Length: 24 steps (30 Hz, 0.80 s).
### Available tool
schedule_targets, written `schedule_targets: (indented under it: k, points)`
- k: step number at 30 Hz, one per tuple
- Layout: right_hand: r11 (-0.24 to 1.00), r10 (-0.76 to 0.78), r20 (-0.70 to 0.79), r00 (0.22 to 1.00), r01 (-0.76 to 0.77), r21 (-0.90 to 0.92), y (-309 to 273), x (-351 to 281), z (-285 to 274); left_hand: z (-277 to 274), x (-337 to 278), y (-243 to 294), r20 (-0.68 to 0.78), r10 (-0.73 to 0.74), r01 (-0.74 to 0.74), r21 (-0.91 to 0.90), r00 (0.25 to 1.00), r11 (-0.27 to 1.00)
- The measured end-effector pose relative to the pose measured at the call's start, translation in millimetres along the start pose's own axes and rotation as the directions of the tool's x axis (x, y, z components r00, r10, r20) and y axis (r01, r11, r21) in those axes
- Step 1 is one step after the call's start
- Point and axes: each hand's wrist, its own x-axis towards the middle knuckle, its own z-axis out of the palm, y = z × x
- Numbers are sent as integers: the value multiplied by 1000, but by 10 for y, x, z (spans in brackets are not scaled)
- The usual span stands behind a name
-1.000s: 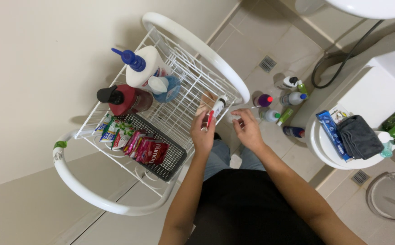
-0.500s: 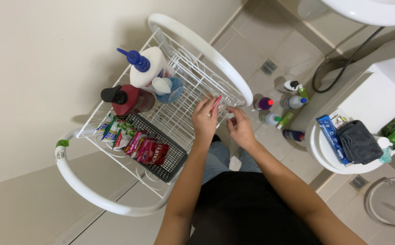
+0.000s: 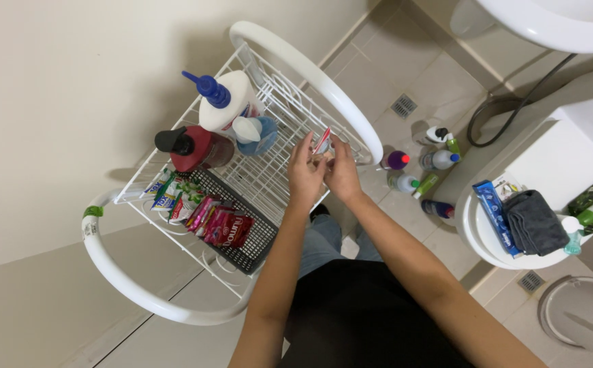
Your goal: The person organizes various bathroom supplies by picking them up from the floor and placing them onto a white wire rack. They handle items such as a toothpaste tube, a blue bottle, a red pump bottle, and a white bottle with a blue cap, arranging them on the rack's shelves.
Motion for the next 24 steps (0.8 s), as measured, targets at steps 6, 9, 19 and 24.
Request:
schedule_targets:
  k: [6,9,19,24]
  points:
    - [999,27,-25,999,-28,-31,-85,-33,-35,-62,-146,-89,-20,-87,87,17,996,996]
    - [1000,-5,-75,997,4,-11,-71,-154,-88,-165,-264,90,36,-282,282,2,959,959]
    - [999,11,24,1000,-12,43,171,-788,-563,140,-976,153,71,-142,138,64,987,988]
    - [993,62,22,998,-64,103,327,-982,-1126,522,-1129,524,270,-141,144,10,953,990]
